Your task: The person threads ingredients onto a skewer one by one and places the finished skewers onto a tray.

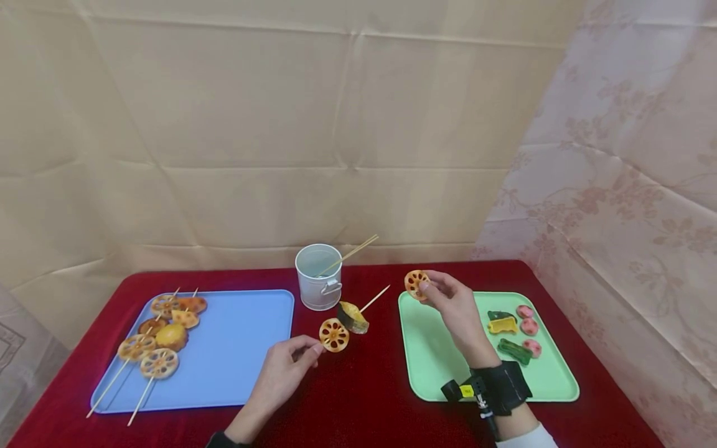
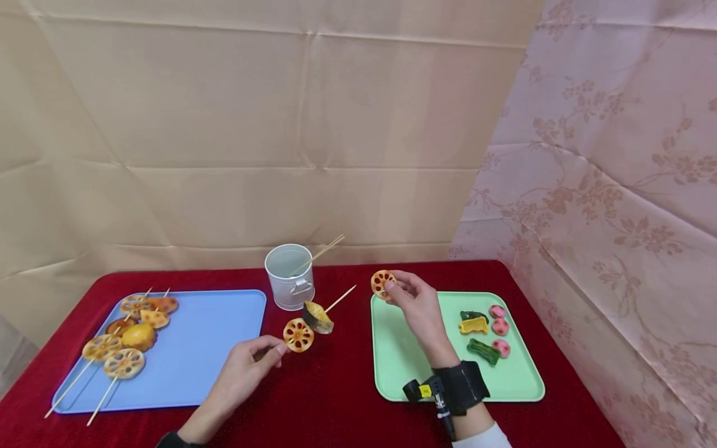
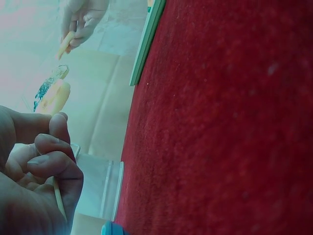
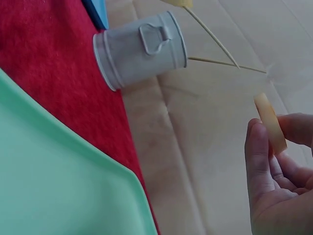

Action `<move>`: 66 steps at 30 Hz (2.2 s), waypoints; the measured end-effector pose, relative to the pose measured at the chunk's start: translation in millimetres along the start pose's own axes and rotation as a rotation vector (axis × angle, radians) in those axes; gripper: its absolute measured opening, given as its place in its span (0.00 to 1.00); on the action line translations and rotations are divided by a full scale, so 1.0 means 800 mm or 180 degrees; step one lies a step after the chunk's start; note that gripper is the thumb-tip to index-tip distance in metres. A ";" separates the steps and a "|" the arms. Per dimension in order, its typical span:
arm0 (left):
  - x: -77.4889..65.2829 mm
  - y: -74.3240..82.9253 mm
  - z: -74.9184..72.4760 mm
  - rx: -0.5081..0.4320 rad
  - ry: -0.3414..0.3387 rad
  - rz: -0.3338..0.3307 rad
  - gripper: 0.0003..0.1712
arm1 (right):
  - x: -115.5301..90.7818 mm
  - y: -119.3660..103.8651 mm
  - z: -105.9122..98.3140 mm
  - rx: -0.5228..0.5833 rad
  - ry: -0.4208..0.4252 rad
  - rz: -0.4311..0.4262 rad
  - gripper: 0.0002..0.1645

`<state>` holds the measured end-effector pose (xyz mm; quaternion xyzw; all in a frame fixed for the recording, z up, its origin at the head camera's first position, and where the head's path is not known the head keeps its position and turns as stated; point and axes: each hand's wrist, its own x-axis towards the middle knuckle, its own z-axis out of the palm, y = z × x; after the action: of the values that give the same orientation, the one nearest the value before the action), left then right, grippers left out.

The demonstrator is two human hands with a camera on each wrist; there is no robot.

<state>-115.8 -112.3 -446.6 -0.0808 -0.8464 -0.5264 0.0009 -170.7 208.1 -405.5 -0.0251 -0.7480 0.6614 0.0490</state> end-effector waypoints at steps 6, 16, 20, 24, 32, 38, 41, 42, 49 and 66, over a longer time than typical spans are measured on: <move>-0.002 0.000 0.003 -0.0040 -0.0097 -0.0006 0.05 | 0.000 0.008 0.007 0.0162 -0.0100 0.0084 0.25; -0.003 0.000 0.005 -0.0035 -0.0233 0.0000 0.06 | -0.001 0.012 0.012 0.0411 -0.0137 0.0161 0.25; -0.003 -0.001 0.005 -0.0013 -0.0253 -0.0019 0.06 | -0.001 0.012 0.013 0.0400 -0.0131 0.0208 0.25; -0.002 -0.001 0.006 0.0029 -0.0238 -0.0031 0.06 | -0.001 0.013 0.014 0.0364 -0.0165 0.0254 0.25; -0.002 -0.001 0.006 0.0035 -0.0246 -0.0059 0.06 | -0.002 0.013 0.015 0.0402 -0.0169 0.0194 0.23; -0.002 -0.001 0.007 0.0031 -0.0251 -0.0051 0.06 | -0.003 0.011 0.019 0.0395 -0.0188 0.0155 0.24; -0.002 -0.001 0.007 0.0031 -0.0251 -0.0048 0.06 | -0.004 0.010 0.021 0.0364 -0.0191 0.0157 0.24; -0.003 -0.001 0.007 0.0027 -0.0255 -0.0050 0.06 | -0.005 0.010 0.022 0.0347 -0.0191 0.0159 0.24; -0.003 -0.001 0.007 0.0023 -0.0278 -0.0065 0.06 | -0.006 0.011 0.024 0.0283 -0.0172 0.0189 0.24; -0.003 -0.001 0.008 0.0025 -0.0285 -0.0054 0.06 | -0.012 0.014 0.034 0.0219 -0.0252 0.0196 0.21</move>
<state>-112.8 -107.4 -450.7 -0.0971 -0.8483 -0.5190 -0.0412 -164.7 181.8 -420.0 -0.0202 -0.7250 0.6884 -0.0002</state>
